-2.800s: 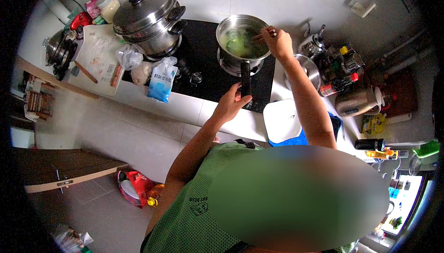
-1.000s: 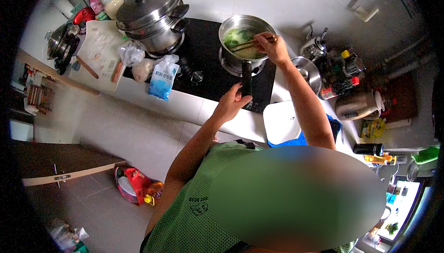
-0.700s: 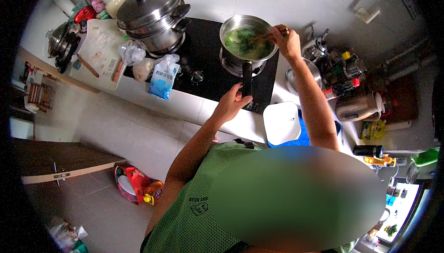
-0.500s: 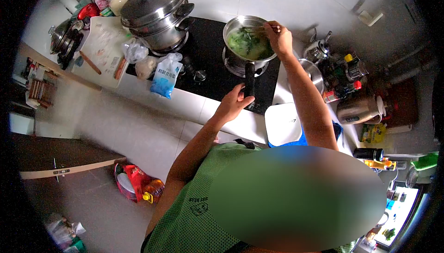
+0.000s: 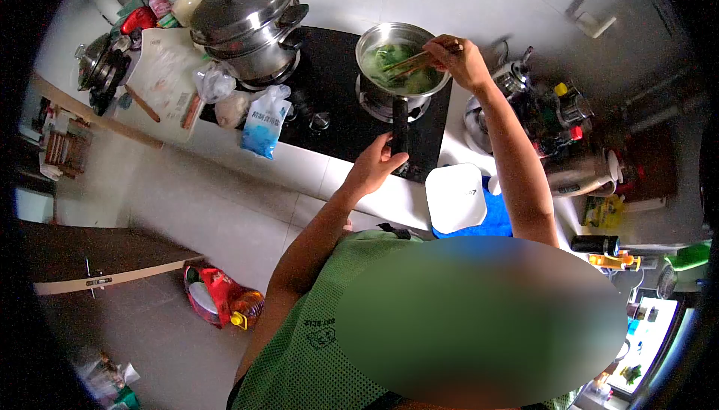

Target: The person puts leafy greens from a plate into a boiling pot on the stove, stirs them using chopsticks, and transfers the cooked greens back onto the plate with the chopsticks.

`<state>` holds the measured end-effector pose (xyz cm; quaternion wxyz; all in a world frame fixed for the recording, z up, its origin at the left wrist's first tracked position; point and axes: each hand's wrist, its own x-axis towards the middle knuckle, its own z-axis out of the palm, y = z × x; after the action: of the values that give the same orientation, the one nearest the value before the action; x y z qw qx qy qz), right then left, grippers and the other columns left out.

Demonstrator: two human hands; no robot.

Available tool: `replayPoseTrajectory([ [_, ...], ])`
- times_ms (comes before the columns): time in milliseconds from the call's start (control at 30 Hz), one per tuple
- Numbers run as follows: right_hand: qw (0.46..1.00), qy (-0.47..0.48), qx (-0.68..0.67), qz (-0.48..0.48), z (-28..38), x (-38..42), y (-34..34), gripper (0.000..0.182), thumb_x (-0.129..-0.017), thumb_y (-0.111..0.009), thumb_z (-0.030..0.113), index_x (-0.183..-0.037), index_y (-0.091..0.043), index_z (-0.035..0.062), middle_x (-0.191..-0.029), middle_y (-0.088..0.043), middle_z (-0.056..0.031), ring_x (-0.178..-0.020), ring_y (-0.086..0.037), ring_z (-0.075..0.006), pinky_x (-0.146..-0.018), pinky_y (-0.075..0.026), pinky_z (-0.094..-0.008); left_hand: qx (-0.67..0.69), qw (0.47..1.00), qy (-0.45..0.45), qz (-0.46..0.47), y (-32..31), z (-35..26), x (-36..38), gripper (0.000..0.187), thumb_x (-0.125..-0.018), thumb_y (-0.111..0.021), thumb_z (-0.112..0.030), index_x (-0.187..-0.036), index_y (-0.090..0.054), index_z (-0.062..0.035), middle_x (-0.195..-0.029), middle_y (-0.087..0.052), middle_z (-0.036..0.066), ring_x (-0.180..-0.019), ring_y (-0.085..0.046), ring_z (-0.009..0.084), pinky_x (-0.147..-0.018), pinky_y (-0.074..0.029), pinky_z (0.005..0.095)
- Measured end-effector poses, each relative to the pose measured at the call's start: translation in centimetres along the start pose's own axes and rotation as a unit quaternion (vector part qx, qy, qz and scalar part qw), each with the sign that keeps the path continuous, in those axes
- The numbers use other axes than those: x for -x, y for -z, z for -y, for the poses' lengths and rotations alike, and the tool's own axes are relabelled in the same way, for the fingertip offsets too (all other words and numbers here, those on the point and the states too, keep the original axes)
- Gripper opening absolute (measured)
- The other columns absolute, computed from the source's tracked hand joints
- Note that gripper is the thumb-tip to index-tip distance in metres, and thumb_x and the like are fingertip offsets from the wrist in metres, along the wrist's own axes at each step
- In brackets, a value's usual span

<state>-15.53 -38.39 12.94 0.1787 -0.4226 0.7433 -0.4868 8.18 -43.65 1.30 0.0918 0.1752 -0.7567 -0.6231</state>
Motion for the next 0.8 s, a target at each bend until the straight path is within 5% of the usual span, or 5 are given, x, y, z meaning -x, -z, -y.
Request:
replayPoseTrajectory([
  [167, 0.993, -0.001, 0.084, 0.080, -2.7, -0.8, -1.1, 0.026, -0.086, -0.055, 0.024, -0.093, -0.061, 0.0004, -0.076, -0.063, -0.0057, -0.067, -0.058, -0.0113, -0.061, -0.050, -0.0239, 0.006, 1.000, 0.016, 0.016, 0.1, 0.0, -0.1, 0.055, -0.081, -0.061, -0.028, -0.121, -0.038, 0.0024, -0.071, -0.049, 0.002, -0.064, -0.047, 0.0107, -0.059, -0.040, 0.0245],
  [300, 1.000, 0.019, -0.011, -0.022, -3.9, -1.4, -0.2, 0.028, -0.081, -0.058, 0.031, -0.092, -0.064, 0.0052, -0.072, -0.064, -0.0088, -0.061, -0.060, -0.0160, -0.059, -0.048, -0.0298, -0.005, 1.000, 0.017, 0.014, 0.5, -1.5, 0.3, 0.054, -0.081, -0.060, -0.027, -0.122, -0.039, 0.0018, -0.071, -0.047, 0.000, -0.063, -0.045, 0.0096, -0.058, -0.039, 0.0240],
  [367, 0.982, 0.008, 0.173, -0.077, -3.9, -1.7, 0.9, 0.027, -0.082, -0.057, 0.033, -0.092, -0.065, 0.0093, -0.075, -0.065, -0.0100, -0.064, -0.063, -0.0193, -0.061, -0.048, -0.0310, 0.000, 1.000, 0.022, 0.014, 0.4, -1.4, 0.3, 0.054, -0.081, -0.061, -0.027, -0.122, -0.039, 0.0017, -0.071, -0.047, 0.000, -0.064, -0.045, 0.0095, -0.057, -0.039, 0.0242],
  [533, 0.959, 0.009, 0.251, -0.133, -1.8, -0.4, 1.9, 0.027, -0.082, -0.054, 0.036, -0.086, -0.065, 0.0114, -0.074, -0.064, -0.0116, -0.071, -0.063, -0.0277, -0.066, -0.048, -0.0355, -0.018, 1.000, 0.010, -0.015, 0.2, -1.1, 0.4, 0.057, -0.080, -0.061, -0.028, -0.122, -0.038, 0.0023, -0.071, -0.046, 0.000, -0.063, -0.044, 0.0094, -0.056, -0.039, 0.0240],
  [800, 0.956, -0.012, 0.283, -0.074, -0.7, 0.3, 0.1, 0.032, -0.083, -0.052, 0.031, -0.085, -0.062, 0.0011, -0.062, -0.060, -0.0118, -0.055, -0.058, -0.0179, -0.058, -0.046, -0.0308, 0.040, 0.999, -0.018, 0.001, -0.4, 2.1, -0.7, 0.059, -0.080, -0.062, -0.030, -0.123, -0.037, 0.0030, -0.070, -0.044, 0.001, -0.063, -0.043, 0.0100, -0.056, -0.039, 0.0243],
])
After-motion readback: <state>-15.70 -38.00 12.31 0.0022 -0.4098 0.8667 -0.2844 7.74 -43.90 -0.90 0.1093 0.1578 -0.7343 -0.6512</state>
